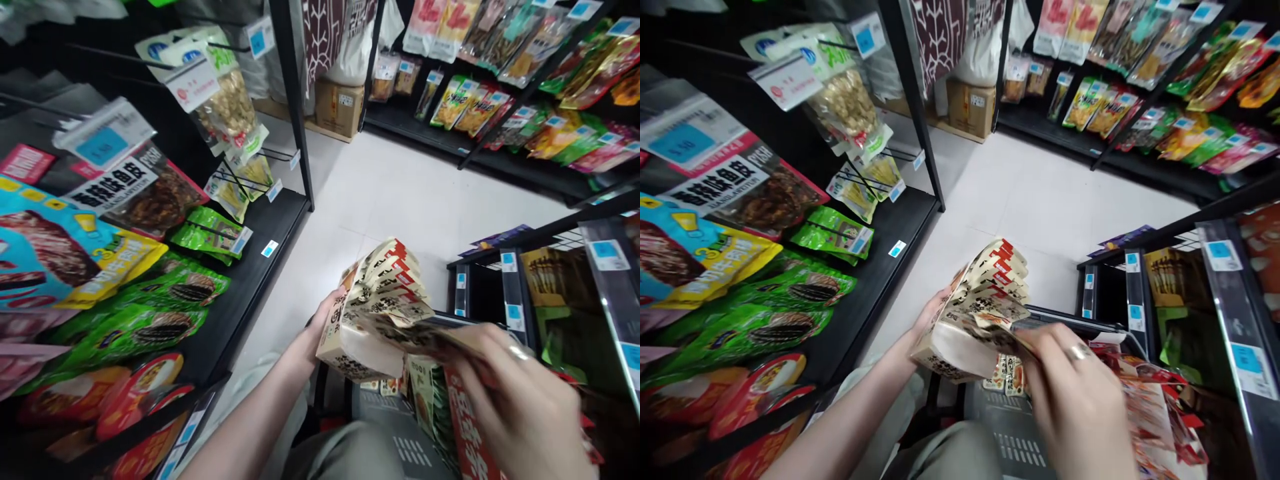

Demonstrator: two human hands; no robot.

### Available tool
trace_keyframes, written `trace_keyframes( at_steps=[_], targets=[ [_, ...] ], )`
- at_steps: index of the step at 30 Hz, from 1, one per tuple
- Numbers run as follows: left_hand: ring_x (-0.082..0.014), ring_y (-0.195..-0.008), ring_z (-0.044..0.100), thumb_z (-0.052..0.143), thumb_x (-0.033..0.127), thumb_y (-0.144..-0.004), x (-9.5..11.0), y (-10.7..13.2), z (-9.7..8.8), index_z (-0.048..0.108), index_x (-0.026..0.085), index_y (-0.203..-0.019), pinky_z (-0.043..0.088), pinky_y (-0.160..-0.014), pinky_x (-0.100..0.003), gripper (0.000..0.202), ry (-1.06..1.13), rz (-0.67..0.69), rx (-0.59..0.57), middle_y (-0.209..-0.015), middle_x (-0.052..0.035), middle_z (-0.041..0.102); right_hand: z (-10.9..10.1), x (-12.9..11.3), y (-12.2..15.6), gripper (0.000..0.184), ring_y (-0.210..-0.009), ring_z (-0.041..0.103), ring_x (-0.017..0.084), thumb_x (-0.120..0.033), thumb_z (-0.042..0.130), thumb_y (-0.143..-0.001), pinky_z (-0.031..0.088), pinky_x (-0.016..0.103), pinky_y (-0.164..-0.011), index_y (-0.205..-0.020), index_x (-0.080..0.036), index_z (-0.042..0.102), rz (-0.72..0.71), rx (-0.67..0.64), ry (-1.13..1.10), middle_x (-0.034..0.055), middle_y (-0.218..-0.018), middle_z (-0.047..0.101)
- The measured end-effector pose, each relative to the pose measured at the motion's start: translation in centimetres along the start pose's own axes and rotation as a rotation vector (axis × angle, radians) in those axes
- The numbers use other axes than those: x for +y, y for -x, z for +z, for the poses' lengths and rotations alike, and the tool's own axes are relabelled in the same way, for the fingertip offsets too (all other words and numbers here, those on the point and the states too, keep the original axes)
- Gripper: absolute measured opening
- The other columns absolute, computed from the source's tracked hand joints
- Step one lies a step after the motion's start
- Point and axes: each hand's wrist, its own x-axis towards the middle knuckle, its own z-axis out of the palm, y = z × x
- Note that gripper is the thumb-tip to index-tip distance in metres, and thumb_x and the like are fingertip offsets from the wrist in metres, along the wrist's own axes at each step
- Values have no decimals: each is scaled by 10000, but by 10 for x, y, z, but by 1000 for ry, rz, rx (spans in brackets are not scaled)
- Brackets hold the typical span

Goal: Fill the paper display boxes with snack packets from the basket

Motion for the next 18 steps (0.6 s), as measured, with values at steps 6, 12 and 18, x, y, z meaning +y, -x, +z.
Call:
trace_keyframes(
  at_steps=[6,12,18],
  targets=[
    [-285,-1007,703,398,401,-948,-3,-4,6,577,51,-1307,456,-1030,-421,533,44,-24,-21,-1043,-148,754,55,-13,-45,186,-741,452,231,-278,507,-952,365,347,-649,-809,-188,586,-63,-16,380,70,-760,594],
    [-303,-1063,686,483,473,-916,4,4,7,597,104,-1293,434,-1062,-458,540,12,-35,25,-1066,-134,749,65,13,-24,353,-846,540,222,-383,604,-917,441,354,-753,-1129,-101,587,167,419,149,112,-926,611],
    [-332,-1124,653,427,545,-916,12,-3,-7,664,129,-1201,450,-1047,-475,558,20,-26,11,-1076,-134,745,165,73,86,308,-680,593,151,-346,375,-1015,441,258,-662,-969,-139,598,840,5,72,67,-801,646]
  ],
)
